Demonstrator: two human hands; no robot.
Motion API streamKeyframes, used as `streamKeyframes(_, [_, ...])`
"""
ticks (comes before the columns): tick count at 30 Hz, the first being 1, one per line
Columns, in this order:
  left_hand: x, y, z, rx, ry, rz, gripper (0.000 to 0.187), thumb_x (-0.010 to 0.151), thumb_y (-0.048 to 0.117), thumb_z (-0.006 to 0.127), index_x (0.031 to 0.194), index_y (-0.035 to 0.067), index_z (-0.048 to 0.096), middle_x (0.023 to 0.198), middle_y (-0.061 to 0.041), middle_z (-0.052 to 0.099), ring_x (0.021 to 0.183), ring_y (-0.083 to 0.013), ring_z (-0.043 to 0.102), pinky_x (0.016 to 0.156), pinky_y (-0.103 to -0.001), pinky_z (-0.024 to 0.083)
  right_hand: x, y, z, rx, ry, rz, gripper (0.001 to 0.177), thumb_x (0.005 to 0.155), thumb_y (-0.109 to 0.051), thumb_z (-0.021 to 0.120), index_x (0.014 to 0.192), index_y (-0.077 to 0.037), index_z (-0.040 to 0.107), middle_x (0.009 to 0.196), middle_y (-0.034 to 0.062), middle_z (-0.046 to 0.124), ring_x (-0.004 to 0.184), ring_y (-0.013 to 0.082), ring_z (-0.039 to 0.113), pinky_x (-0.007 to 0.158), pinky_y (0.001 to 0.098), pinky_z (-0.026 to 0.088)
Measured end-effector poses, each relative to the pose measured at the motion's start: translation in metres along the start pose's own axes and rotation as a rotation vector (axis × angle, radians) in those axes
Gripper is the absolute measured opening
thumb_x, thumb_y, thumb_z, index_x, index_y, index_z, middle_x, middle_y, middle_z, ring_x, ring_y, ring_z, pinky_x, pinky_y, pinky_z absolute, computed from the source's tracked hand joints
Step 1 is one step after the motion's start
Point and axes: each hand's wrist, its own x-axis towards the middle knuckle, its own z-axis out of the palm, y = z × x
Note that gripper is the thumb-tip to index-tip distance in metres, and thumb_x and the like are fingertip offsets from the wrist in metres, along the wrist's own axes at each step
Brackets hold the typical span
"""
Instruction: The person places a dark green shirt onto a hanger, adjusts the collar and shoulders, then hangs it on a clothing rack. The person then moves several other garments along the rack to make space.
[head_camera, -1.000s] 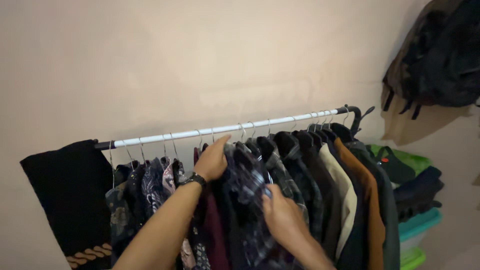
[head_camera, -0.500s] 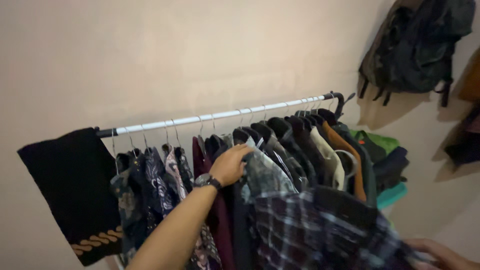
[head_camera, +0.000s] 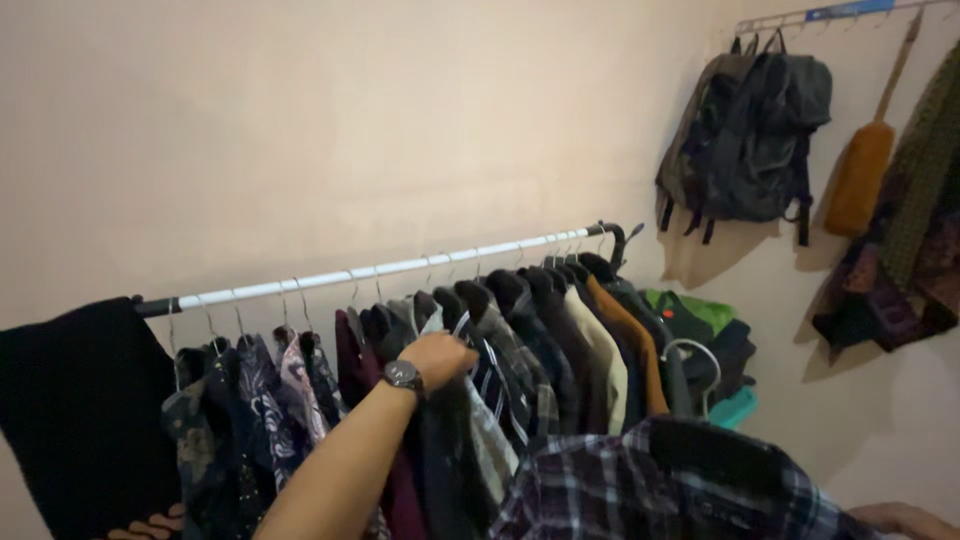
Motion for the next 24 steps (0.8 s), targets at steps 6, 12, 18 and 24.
streamKeyframes(6, [-0.028,-0.014,-0.021,0.0,-0.05,0.072,0.01,0.082,0.019,0.065,0.08,0.012,0.072,0.082,-0.014,0.073,0.084,-0.0359,0.07,0.079,-0.048,0.056,0.017,-0.027,-0.025,-0.07,-0.001,-0.046,0.037,0.1,-0.039,0.061,0.134,-0.028,0.056,0.111,-0.0012,0.076,0.108,0.0109,0.074,0.097,0.028,0.06])
streamKeyframes(12, [-0.06,-0.003,-0.059,-0.045,-0.16,-0.089,0.008,0.082,0.014,0.067,0.085,0.01,0.074,0.089,-0.015,0.072,0.09,-0.0379,0.07,0.078,-0.05,0.056,0.024,-0.031,-0.023,-0.083,-0.017,-0.048,0.037,0.1,-0.04,0.06,0.135,-0.028,0.056,0.111,-0.0009,0.076,0.108,0.011,0.074,0.098,0.0279,0.06])
streamKeyframes(18, [-0.021,0.011,-0.032,-0.196,0.128,-0.085,0.034,0.075,0.003,0.063,0.108,0.006,0.07,0.114,-0.018,0.07,0.109,-0.0388,0.065,0.093,-0.046,0.052,0.023,-0.053,-0.028,-0.112,-0.026,-0.061,0.037,0.1,-0.04,0.059,0.136,-0.028,0.056,0.112,-0.0006,0.076,0.109,0.0111,0.074,0.098,0.0278,0.06])
streamKeyframes(24, [0.025,0.002,0.019,0.044,0.196,0.106,0.025,0.071,0.01,0.068,0.094,0.01,0.075,0.102,-0.014,0.071,0.113,-0.0384,0.063,0.099,-0.052,0.045,0.014,-0.034,-0.03,-0.098,-0.028,-0.031,0.038,0.101,-0.041,0.058,0.136,-0.028,0.056,0.112,-0.0003,0.076,0.109,0.0112,0.074,0.098,0.0277,0.06])
